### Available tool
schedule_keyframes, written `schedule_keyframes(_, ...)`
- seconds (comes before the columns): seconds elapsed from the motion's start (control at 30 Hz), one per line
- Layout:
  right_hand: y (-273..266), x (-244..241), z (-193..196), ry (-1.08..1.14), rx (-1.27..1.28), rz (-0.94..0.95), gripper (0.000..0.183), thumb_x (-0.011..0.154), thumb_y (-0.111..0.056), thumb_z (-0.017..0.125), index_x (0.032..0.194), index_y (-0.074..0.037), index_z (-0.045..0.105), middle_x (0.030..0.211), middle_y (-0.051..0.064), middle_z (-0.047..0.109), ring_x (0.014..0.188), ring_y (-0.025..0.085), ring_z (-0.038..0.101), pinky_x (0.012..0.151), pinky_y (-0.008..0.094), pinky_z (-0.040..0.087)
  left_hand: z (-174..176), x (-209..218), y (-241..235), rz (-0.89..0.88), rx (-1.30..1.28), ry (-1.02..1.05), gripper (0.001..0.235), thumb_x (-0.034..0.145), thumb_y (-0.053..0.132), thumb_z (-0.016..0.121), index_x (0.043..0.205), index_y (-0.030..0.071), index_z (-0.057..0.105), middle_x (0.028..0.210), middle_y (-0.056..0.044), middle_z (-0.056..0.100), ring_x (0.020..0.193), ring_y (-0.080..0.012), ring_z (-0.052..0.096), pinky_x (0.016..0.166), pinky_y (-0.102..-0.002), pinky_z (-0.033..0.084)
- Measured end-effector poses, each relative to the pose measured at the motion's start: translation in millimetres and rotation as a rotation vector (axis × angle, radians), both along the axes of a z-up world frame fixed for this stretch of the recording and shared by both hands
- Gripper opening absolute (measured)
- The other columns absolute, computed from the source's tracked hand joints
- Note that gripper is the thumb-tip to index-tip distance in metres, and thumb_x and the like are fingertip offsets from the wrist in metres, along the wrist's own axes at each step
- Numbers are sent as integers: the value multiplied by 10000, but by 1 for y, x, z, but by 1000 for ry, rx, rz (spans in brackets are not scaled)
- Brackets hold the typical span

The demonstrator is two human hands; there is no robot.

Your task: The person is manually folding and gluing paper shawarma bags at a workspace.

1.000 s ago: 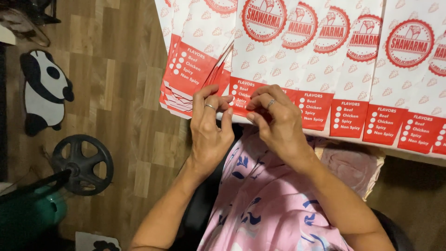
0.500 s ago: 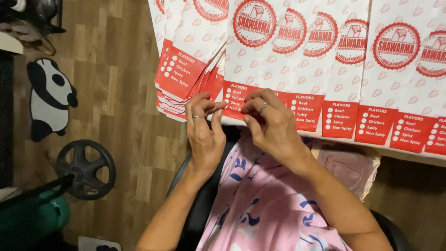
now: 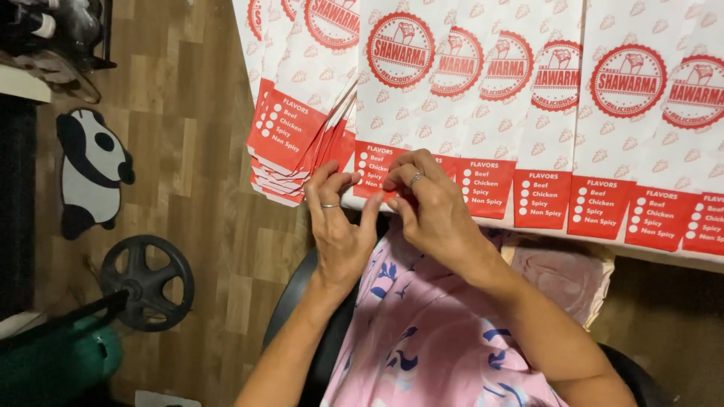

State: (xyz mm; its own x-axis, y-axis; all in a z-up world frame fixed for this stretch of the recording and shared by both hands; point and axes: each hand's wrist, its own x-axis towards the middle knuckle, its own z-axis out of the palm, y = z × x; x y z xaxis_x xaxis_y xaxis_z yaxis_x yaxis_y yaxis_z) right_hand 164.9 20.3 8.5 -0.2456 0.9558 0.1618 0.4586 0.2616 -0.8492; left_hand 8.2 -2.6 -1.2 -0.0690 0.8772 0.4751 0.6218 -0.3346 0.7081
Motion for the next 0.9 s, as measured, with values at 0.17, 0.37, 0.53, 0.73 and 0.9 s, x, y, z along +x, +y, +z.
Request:
schedule_keyframes(0.17, -1, 2, 8, 11, -7, -2, 175, 817, 26, 770, 945, -62, 689, 1039, 106, 646, 818, 324, 688, 703, 399, 595, -2, -8, 4, -17, -30, -82, 142, 1013, -40, 568, 1140, -55, 506, 1223, -209, 507, 942, -325, 741, 872, -409, 613)
schedule_keyframes(0.37, 6, -4, -10, -60, 180, -5, 226, 924, -252, 755, 890, -68, 629, 966, 119, 577, 838, 375, 636, 775, 458, 539, 0, 0, 1, 25, 2, -14, 122, 1007, -72, 559, 1125, -82, 533, 1192, -225, 512, 923, -364, 736, 819, -409, 627)
schedule_keyframes(0.53, 5, -3, -12, -50, 180, 9, 147, 910, -144, 715, 911, -34, 616, 942, 155, 569, 849, 425, 625, 810, 479, 525, -5, 1, -1, 52, 20, 119, 99, 1018, -40, 567, 1115, -60, 568, 1187, -208, 537, 1021, -371, 682, 822, -374, 621)
schedule_keyframes(0.73, 1, 5, -8, 111, 229, 81, 57, 931, 53, 530, 955, 22, 572, 1008, 185, 570, 894, 399, 606, 835, 442, 515, 10, 16, -7, 81, 43, 155, 126, 1060, -8, 517, 1133, -57, 607, 1212, -227, 572, 1118, -384, 614, 935, -430, 551)
schedule_keyframes(0.9, -16, 47, 16, 267, 279, 92, 43, 990, 82, 561, 1026, 59, 563, 1094, 188, 577, 1018, 347, 604, 941, 408, 515, 22, 41, -13, 79, 138, 86, 153, 1026, -10, 649, 1136, -112, 621, 1177, -254, 625, 1098, -364, 628, 891, -415, 591)
